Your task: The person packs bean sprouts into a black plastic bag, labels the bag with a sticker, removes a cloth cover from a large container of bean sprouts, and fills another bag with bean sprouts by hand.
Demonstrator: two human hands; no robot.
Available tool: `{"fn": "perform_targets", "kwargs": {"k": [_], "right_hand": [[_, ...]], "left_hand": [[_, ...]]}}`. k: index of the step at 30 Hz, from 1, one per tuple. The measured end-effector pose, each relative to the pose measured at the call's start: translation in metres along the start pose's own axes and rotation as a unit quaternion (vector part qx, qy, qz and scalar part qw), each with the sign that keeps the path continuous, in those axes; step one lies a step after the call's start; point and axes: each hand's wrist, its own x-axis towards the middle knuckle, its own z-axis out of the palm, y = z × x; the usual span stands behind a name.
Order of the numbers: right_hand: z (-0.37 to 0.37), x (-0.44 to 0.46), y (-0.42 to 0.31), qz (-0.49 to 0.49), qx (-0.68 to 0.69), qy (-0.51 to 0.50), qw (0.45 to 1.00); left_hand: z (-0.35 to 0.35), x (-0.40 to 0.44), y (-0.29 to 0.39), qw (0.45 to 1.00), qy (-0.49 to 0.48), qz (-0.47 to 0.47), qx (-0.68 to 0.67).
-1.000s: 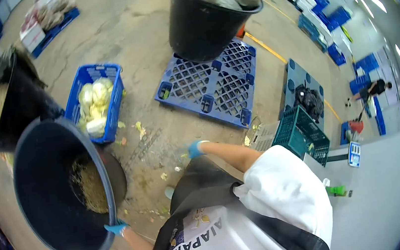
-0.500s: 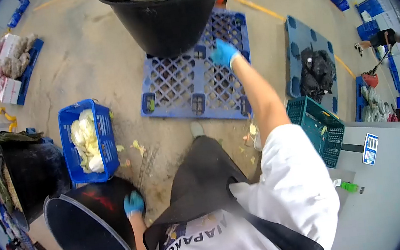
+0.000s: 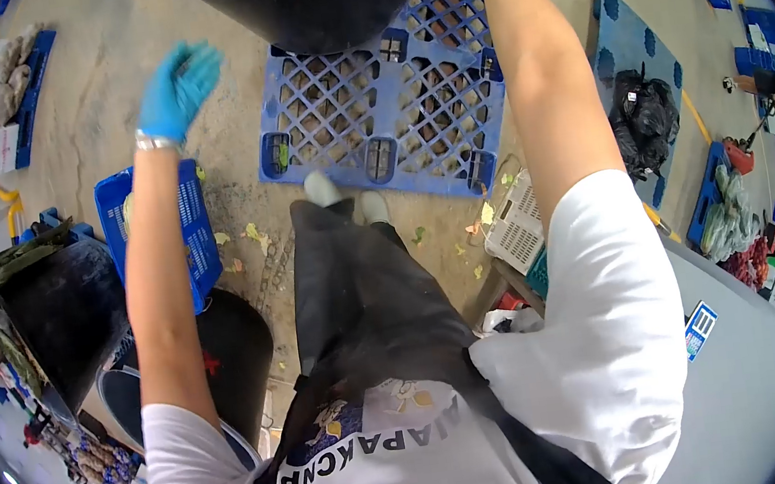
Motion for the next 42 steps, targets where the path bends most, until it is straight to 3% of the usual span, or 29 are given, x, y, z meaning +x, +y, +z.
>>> {"fn": "perform_targets", "kwargs": {"k": [2, 4, 5, 6, 7, 8, 9, 10, 11, 12, 14, 15, 19, 20, 21, 22, 23, 24, 25, 27, 29, 30, 32, 36, 40, 42], "right_hand": [[0.016, -0.014, 0.000, -0.079, -0.013, 0.095, 0.992], [0.034, -0.048, 0.007, -0.158, -0.025, 0.196, 0.968], [0.040, -0.063, 0.005, -0.201, -0.031, 0.246, 0.948], [0.047, -0.074, -0.007, -0.253, -0.033, 0.294, 0.921], [0.037, -0.080, -0.015, -0.227, -0.092, 0.251, 0.937], [0.028, -0.074, -0.022, -0.068, -0.022, 0.164, 0.984], [0.024, -0.065, -0.018, -0.090, -0.023, 0.173, 0.980], [0.029, -0.080, -0.019, -0.116, -0.023, 0.186, 0.975], [0.063, -0.129, -0.021, -0.125, 0.001, 0.173, 0.977], [0.061, -0.125, -0.020, -0.114, 0.011, 0.134, 0.984], [0.047, -0.117, -0.014, -0.101, 0.015, 0.103, 0.989], [0.051, -0.122, -0.011, -0.106, 0.015, 0.117, 0.987], [0.066, -0.144, 0.001, -0.132, 0.023, 0.176, 0.975], [0.064, -0.147, 0.013, -0.143, 0.029, 0.184, 0.972], [0.051, -0.139, 0.036, -0.163, 0.049, 0.167, 0.971], [0.039, -0.135, 0.049, -0.184, 0.069, 0.150, 0.969], [0.061, -0.160, 0.057, -0.167, 0.094, 0.172, 0.966], [0.098, -0.194, 0.070, -0.150, 0.117, 0.195, 0.962], [0.104, -0.206, 0.090, -0.158, 0.116, 0.194, 0.961], [0.182, -0.287, 0.101, -0.177, 0.090, 0.290, 0.936], [0.206, -0.303, 0.134, -0.163, 0.201, 0.230, 0.938], [0.225, -0.314, 0.144, -0.154, 0.225, 0.253, 0.928], [0.240, -0.337, 0.155, -0.050, 0.284, 0.200, 0.937], [0.261, -0.344, 0.147, -0.007, 0.308, 0.219, 0.926], [0.247, -0.337, 0.164, 0.031, 0.192, 0.223, 0.955], [0.250, -0.333, 0.172, -0.050, 0.232, 0.240, 0.941]], "left_hand": [[0.032, 0.030, 0.026, 0.994, 0.103, 0.009, 0.047], [0.059, 0.060, 0.047, 0.989, 0.139, -0.037, 0.020], [0.066, 0.080, 0.055, 0.987, 0.153, -0.058, 0.008], [0.059, 0.110, 0.052, 0.995, 0.090, -0.030, -0.022], [0.037, 0.150, 0.047, 0.925, 0.023, 0.108, 0.362], [0.029, 0.162, 0.042, 0.873, 0.043, 0.168, 0.455], [0.022, 0.174, 0.038, 0.806, 0.077, 0.223, 0.542], [0.047, 0.175, 0.026, 0.881, 0.188, 0.213, 0.379], [0.073, 0.175, 0.015, 0.916, 0.288, 0.195, 0.198], [0.082, 0.176, 0.010, 0.911, 0.377, 0.167, 0.009], [0.035, 0.229, -0.007, 0.954, 0.212, 0.212, -0.025], [0.073, 0.177, 0.007, 0.902, 0.383, 0.197, 0.026], [0.031, 0.203, 0.008, 0.897, 0.355, 0.252, 0.075], [0.018, 0.207, 0.010, 0.903, 0.351, 0.226, 0.105], [0.003, 0.208, 0.014, 0.880, 0.326, 0.219, 0.269], [-0.011, 0.205, 0.027, 0.799, 0.283, 0.200, 0.492], [-0.025, 0.202, 0.039, 0.661, 0.245, 0.209, 0.678], [-0.037, 0.196, 0.058, 0.426, 0.177, 0.195, 0.865], [-0.049, 0.194, 0.076, 0.294, 0.130, 0.243, 0.915], [-0.070, 0.202, 0.118, 0.004, 0.039, 0.331, 0.943], [-0.035, 0.196, 0.141, -0.006, 0.032, 0.230, 0.973], [-0.018, 0.193, 0.152, -0.010, 0.027, 0.179, 0.983], [-0.007, 0.196, 0.161, 0.080, 0.038, 0.099, 0.991], [-0.008, 0.209, 0.168, 0.311, 0.110, 0.046, 0.943], [-0.020, 0.212, 0.164, 0.411, 0.162, 0.076, 0.894], [-0.032, 0.215, 0.163, 0.444, 0.176, 0.104, 0.872]]}}
